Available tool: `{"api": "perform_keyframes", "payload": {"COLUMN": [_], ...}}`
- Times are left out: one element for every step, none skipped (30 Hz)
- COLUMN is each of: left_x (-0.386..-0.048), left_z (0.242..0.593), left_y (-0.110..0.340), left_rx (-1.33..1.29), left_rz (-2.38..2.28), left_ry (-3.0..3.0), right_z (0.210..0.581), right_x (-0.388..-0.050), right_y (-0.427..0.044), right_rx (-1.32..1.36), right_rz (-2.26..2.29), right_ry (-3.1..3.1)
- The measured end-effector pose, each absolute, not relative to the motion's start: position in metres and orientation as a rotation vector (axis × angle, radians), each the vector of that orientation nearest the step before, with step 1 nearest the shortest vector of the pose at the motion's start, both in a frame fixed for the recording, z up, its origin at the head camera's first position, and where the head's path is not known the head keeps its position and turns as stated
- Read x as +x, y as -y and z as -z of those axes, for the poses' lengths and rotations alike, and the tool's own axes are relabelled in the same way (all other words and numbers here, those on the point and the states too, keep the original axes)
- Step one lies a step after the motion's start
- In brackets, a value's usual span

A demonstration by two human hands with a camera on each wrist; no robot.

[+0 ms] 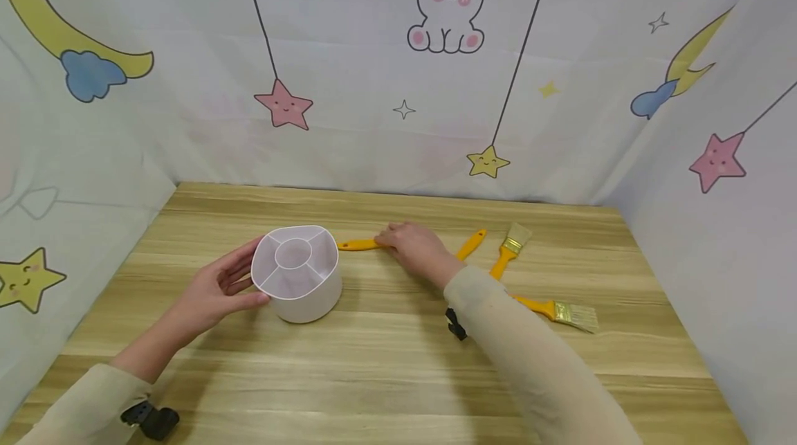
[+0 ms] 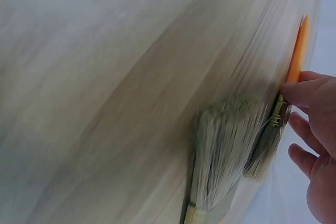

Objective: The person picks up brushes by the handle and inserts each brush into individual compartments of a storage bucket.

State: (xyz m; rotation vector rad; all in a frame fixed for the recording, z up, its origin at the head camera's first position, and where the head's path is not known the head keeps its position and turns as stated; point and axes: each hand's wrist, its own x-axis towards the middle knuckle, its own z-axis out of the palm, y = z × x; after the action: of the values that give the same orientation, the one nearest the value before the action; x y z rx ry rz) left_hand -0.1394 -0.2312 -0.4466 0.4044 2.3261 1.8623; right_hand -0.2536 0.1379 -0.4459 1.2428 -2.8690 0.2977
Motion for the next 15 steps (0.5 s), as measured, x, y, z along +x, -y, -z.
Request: {"api": "perform_keyframes", "payload": {"left_x": [-0.139,-0.139,-0.139,-0.139,-0.139,-0.139,-0.139,-0.139,-0.139,-0.139,-0.139,-0.139,-0.139,-0.139,-0.139], "left_z": [0.447,0.447,0.446,0.446,0.446,0.446,0.446,0.446,0.446,0.445,0.445,0.445,0.444,0.444,0.443], "left_y": [0.231,0.232,0.232,0.232,0.232,0.232,0.232,0.231,0.232,0.232,0.232,0.232,0.232,0.232,0.232], "left_rx": [0.405,0.405,0.408,0.408,0.409,0.412,0.411,0.41,0.406,0.402,0.399,0.395,0.389,0.389,0.392], "left_rz": [-1.866,-1.869,-1.873,-1.875,-1.876,-1.876,-1.875,-1.874,-1.871,-1.865,-1.86,-1.856,-1.854,-1.851,-1.849], "left_ry": [-2.323,-2.321,-2.317,-2.315,-2.314,-2.315,-2.316,-2.318,-2.321,-2.323,-2.326,-2.327,-2.328,-2.331,-2.332], "right_z": [0.446,0.446,0.446,0.446,0.447,0.447,0.448,0.448,0.449,0.45,0.45,0.451,0.452,0.452,0.452], "right_x": [-0.254,-0.254,-0.254,-0.254,-0.254,-0.253,-0.253,-0.253,-0.253,-0.253,-0.253,-0.253,-0.253,-0.253,-0.253], "right_y": [-0.139,-0.141,-0.142,-0.144,-0.146,-0.148,-0.15,-0.151,-0.153,-0.155,-0.156,-0.158,-0.159,-0.16,-0.161], "right_rx": [1.252,1.265,1.275,1.289,1.304,1.318,1.334,1.348,1.363,1.375,1.384,1.393,1.398,1.397,1.396], "right_rz": [-0.288,-0.278,-0.272,-0.268,-0.259,-0.25,-0.244,-0.235,-0.227,-0.217,-0.208,-0.211,-0.205,-0.206,-0.209], "right_ry": [2.866,2.86,2.859,2.857,2.85,2.844,2.834,2.823,2.813,2.797,2.781,2.773,2.763,2.76,2.759]}}
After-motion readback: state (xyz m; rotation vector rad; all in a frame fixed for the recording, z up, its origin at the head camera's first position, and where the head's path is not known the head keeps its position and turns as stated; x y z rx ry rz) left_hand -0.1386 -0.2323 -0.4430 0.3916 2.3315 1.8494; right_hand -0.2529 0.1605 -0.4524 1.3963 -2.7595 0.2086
